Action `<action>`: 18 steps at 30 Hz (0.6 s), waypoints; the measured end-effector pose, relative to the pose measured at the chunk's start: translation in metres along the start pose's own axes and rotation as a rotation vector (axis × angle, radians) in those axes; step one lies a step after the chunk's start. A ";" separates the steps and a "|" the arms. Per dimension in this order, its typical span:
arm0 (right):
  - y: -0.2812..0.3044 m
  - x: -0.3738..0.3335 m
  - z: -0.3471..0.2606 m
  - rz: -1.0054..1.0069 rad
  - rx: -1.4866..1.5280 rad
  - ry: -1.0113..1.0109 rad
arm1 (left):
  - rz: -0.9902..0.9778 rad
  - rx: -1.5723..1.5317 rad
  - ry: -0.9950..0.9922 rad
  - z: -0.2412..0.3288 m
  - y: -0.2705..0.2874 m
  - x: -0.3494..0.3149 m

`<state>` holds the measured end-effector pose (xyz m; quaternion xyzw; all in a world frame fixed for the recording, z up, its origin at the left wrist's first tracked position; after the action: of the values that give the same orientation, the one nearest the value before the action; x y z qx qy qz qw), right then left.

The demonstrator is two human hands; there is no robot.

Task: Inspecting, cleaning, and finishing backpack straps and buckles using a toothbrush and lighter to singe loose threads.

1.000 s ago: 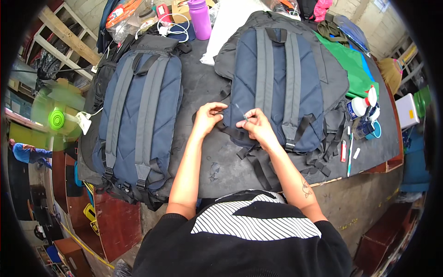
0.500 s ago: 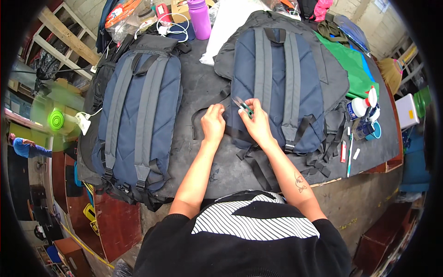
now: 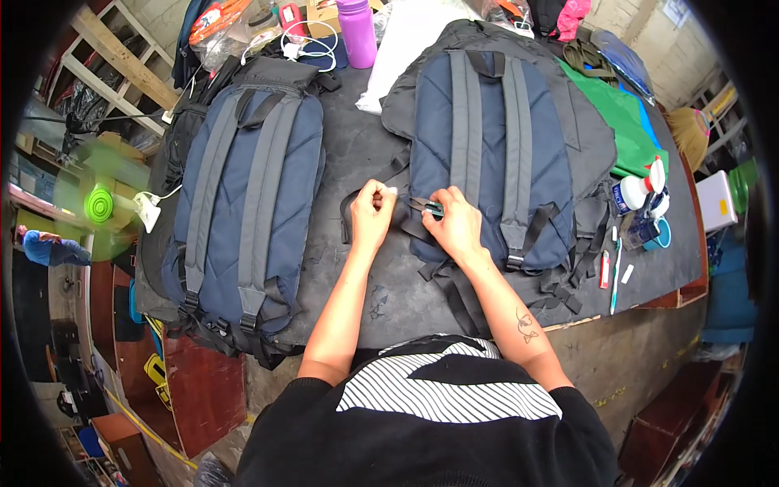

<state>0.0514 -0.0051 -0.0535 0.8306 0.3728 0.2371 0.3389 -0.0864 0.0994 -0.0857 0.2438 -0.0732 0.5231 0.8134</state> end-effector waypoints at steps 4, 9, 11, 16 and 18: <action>-0.001 -0.003 0.000 0.010 -0.026 -0.015 | -0.083 -0.068 -0.038 -0.003 -0.001 0.003; -0.002 -0.004 0.004 0.015 -0.003 -0.055 | 0.000 -0.285 0.007 -0.018 -0.006 0.002; -0.003 -0.002 0.007 0.025 -0.001 -0.071 | -0.017 0.080 -0.132 -0.002 -0.006 0.002; -0.006 -0.005 0.006 -0.005 -0.029 -0.092 | 0.046 0.261 -0.297 -0.002 -0.015 -0.005; -0.006 -0.006 0.006 -0.001 -0.026 -0.088 | 0.057 0.308 -0.292 -0.004 -0.020 -0.004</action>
<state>0.0490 -0.0087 -0.0625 0.8355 0.3550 0.2050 0.3658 -0.0710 0.0909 -0.0972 0.4365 -0.1163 0.5098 0.7322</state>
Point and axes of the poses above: each hand's wrist, its own x-axis towards the middle knuckle, its own y-axis out of the back of the hand, z = x × y, the point moved 4 cm from there along x, towards the middle knuckle, and after that the axes turned 14 degrees about -y, right-handed, at the moved point
